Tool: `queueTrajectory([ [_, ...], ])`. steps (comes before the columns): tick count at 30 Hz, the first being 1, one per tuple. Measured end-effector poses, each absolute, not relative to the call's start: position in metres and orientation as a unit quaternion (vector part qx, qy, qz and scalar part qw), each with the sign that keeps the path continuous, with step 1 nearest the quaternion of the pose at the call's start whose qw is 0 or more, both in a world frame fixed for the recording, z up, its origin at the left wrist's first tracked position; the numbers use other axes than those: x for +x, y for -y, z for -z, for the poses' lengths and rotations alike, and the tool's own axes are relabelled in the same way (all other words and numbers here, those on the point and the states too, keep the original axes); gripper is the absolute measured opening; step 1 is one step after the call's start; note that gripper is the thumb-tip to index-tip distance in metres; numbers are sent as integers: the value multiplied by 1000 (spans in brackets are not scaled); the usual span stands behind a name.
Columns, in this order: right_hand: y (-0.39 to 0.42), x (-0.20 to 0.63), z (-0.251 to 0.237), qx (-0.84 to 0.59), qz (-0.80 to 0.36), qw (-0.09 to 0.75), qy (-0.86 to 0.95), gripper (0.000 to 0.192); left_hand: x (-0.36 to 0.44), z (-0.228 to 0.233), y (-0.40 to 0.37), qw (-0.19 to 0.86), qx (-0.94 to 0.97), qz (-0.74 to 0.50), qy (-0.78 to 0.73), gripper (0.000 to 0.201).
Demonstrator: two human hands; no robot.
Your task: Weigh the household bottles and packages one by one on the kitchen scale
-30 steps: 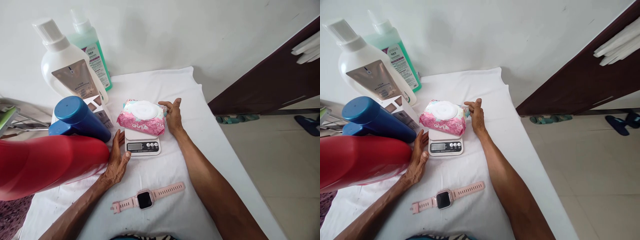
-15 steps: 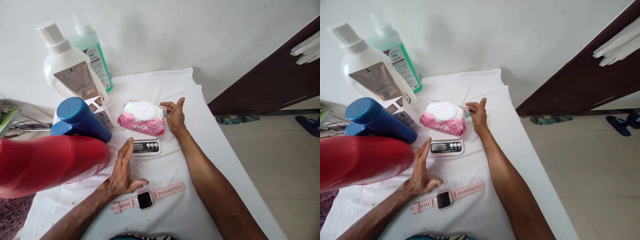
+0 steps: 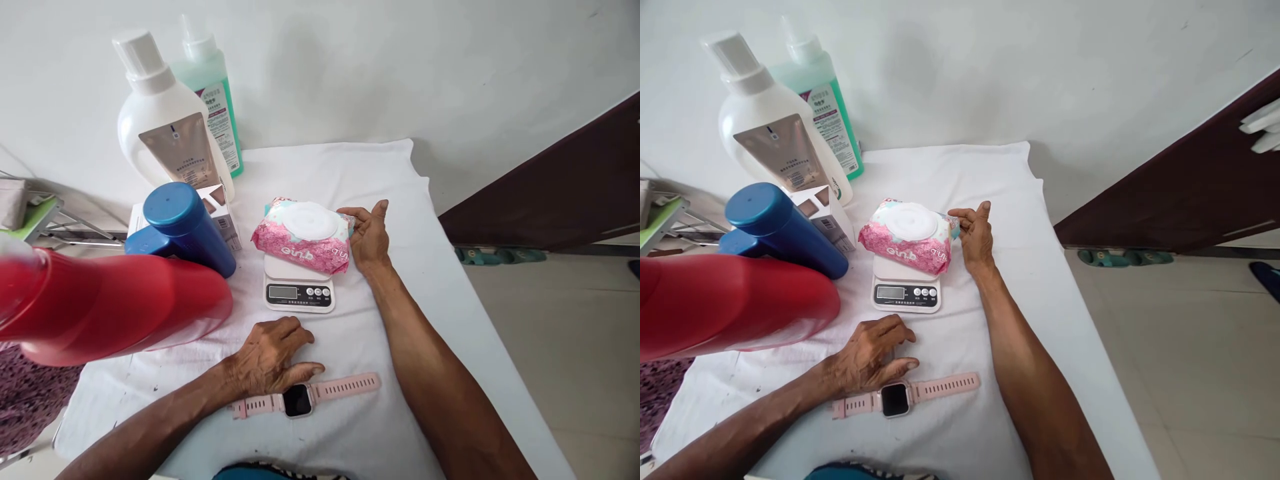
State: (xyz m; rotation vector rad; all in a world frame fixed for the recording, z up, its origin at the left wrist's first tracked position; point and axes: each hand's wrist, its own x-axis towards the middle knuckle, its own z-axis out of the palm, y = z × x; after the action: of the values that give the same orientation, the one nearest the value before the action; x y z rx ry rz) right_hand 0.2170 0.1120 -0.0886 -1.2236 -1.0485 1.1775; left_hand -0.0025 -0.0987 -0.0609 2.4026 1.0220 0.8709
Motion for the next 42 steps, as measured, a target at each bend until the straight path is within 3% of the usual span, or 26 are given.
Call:
queueTrajectory([
  [5,-103,218,69,-524,-491,487,497,103,-2,58,93,244,852,-265,-380,33],
  [10,-81,215,9,-491,-407,443,631,78,4,52,86,228,886,-158,-371,32],
  [12,-73,207,-14,-484,-343,365,718,88,6,49,82,233,888,-123,-378,30],
  [16,-65,179,-35,-482,-195,185,834,127,10,54,78,246,881,-112,-389,27],
  [18,-65,168,-35,-502,-150,106,845,134,12,64,79,231,881,-133,-391,26],
  [20,-68,163,-34,-525,-128,61,839,130,16,75,82,199,884,-167,-389,24],
  [26,-76,179,-37,-515,-243,133,811,73,21,90,87,152,885,-237,-370,21],
  [28,-80,186,-38,-509,-297,166,791,65,21,91,87,149,885,-238,-371,23],
  [34,-107,204,-45,-519,-317,231,760,62,24,113,85,117,890,-240,-370,30],
  [39,-175,218,-44,-584,-204,286,731,63,29,126,83,80,887,-271,-366,36],
  [42,-227,219,-29,-628,-134,247,726,63,30,126,82,64,884,-289,-363,34],
])
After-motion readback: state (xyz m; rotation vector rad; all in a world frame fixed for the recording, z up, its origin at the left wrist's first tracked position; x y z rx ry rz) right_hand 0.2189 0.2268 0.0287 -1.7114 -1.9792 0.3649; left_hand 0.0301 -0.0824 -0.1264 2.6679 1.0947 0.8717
